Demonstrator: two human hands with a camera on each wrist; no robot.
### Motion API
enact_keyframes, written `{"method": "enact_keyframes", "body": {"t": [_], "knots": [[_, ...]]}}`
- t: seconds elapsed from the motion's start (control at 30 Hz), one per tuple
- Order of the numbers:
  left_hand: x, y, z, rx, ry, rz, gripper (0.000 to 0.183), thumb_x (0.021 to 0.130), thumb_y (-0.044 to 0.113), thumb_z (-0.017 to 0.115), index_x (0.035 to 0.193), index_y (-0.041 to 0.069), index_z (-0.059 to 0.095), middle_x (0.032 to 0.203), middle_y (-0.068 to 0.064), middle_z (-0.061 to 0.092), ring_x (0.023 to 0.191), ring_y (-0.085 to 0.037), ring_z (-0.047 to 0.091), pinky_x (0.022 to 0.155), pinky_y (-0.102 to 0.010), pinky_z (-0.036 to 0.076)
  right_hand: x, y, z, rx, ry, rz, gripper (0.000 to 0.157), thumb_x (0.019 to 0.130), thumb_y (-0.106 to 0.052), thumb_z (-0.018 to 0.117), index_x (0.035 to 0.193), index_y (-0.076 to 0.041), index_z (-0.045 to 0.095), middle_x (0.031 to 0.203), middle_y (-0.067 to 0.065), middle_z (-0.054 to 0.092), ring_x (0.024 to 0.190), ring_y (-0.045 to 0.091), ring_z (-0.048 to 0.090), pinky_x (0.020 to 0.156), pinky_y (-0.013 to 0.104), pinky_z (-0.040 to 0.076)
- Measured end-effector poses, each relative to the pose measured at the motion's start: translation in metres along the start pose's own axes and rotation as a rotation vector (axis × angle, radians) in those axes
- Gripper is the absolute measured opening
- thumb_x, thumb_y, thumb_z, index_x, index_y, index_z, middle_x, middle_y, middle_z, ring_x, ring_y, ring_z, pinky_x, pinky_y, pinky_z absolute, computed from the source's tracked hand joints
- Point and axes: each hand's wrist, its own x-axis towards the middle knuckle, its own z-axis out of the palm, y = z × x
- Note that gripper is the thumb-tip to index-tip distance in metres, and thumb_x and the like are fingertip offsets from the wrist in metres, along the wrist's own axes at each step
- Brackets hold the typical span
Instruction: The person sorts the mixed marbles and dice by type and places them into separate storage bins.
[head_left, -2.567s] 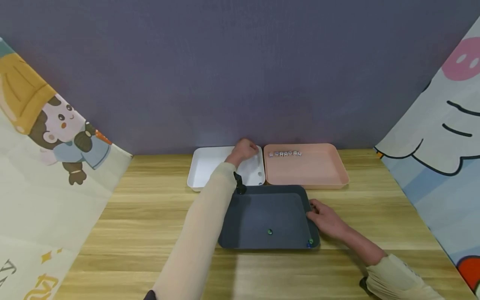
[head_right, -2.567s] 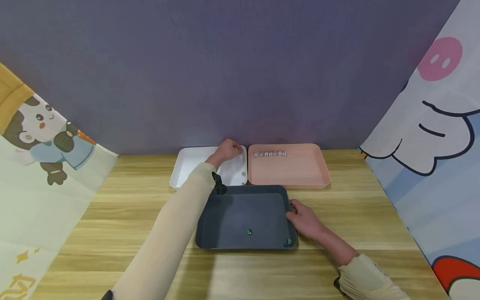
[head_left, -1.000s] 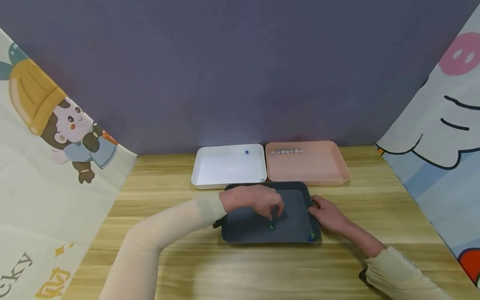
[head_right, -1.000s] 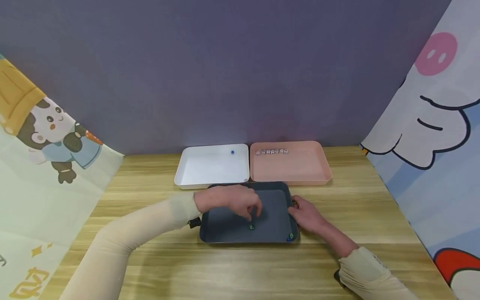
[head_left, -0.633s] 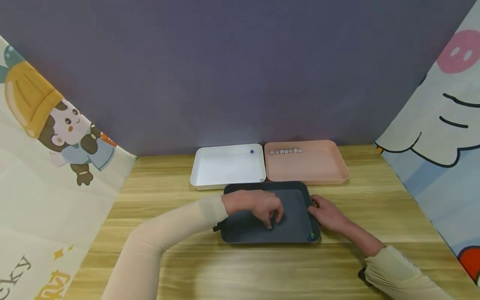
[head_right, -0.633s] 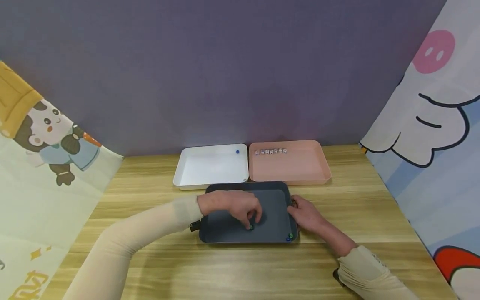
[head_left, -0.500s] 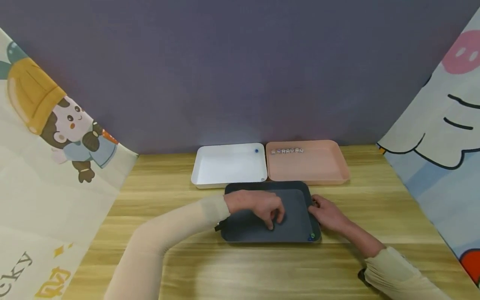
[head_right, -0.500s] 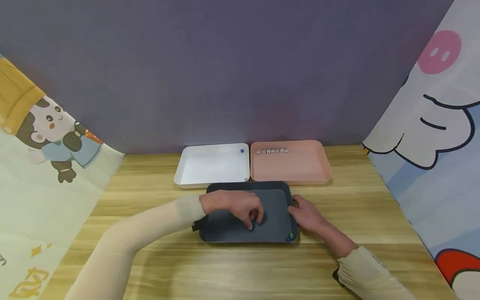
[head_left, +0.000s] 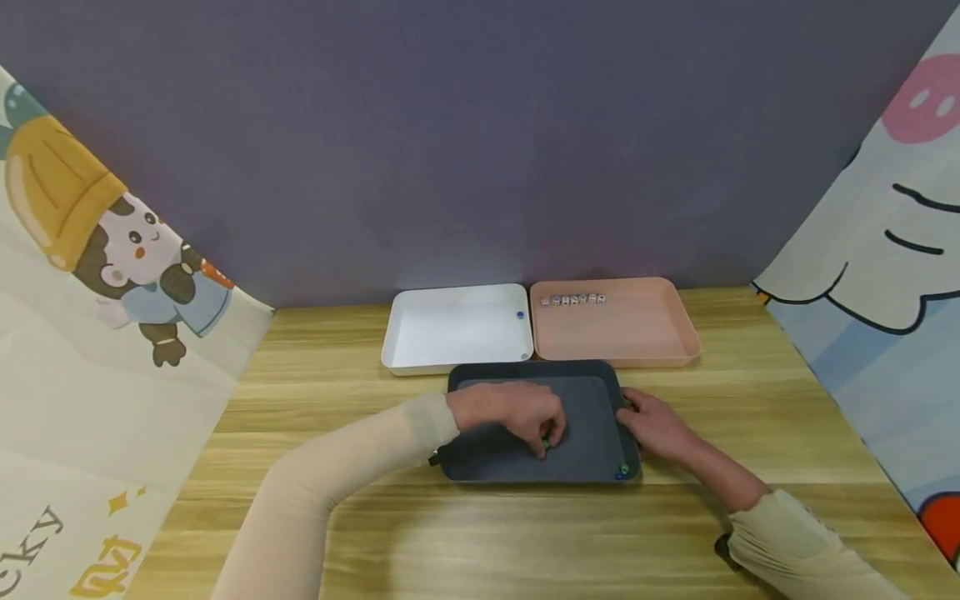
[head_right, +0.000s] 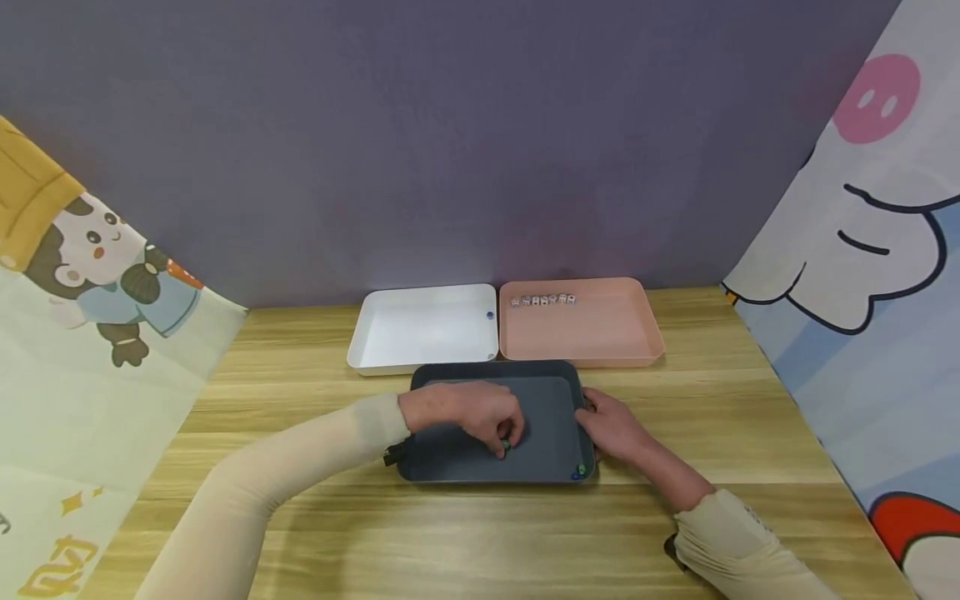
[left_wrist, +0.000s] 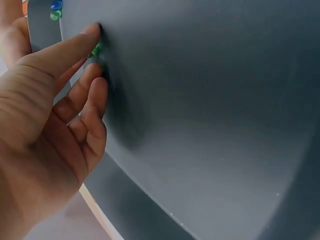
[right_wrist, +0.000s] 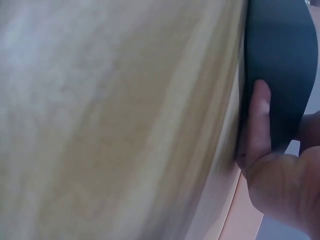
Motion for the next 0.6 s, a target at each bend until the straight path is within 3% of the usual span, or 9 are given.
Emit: {"method": "enact_keyframes", "body": {"t": [0.3,0.4,0.6], "knots": [[-0.003,0.000,-0.006,-0.028,0.111,0.017,0.015,0.084,0.033,0.078,0.096,0.025,0.072,0.079,0.015,0.062,0.067,0.000,0.058,0.061,-0.019,0.046,-0.001,0.000,0.000,0.028,-0.008,0.013,0.050,0.098,-0.013,0.044,0.145,0.003,0.037,0.109,0.020,0.060,0.066,0.024,0.061,0.052,0.042,0.052],[-0.006,0.002,-0.010,-0.037,0.188,0.034,0.018,0.086,0.032,0.076,0.100,0.022,0.073,0.077,0.016,0.062,0.064,0.001,0.057,0.061,-0.018,0.045,0.000,0.001,0.000,0.035,-0.014,0.015,0.050,0.098,-0.013,0.044,0.145,0.002,0.038,0.106,0.019,0.060,0.067,0.024,0.061,0.053,0.041,0.052],[-0.019,0.009,-0.017,-0.075,0.369,0.136,0.022,0.088,0.029,0.075,0.105,0.015,0.074,0.077,0.017,0.061,0.065,0.006,0.055,0.061,-0.014,0.045,0.000,0.001,0.000,0.039,-0.019,0.014,0.052,0.098,-0.013,0.044,0.147,0.002,0.035,0.108,0.020,0.060,0.066,0.024,0.061,0.053,0.042,0.052]]}}
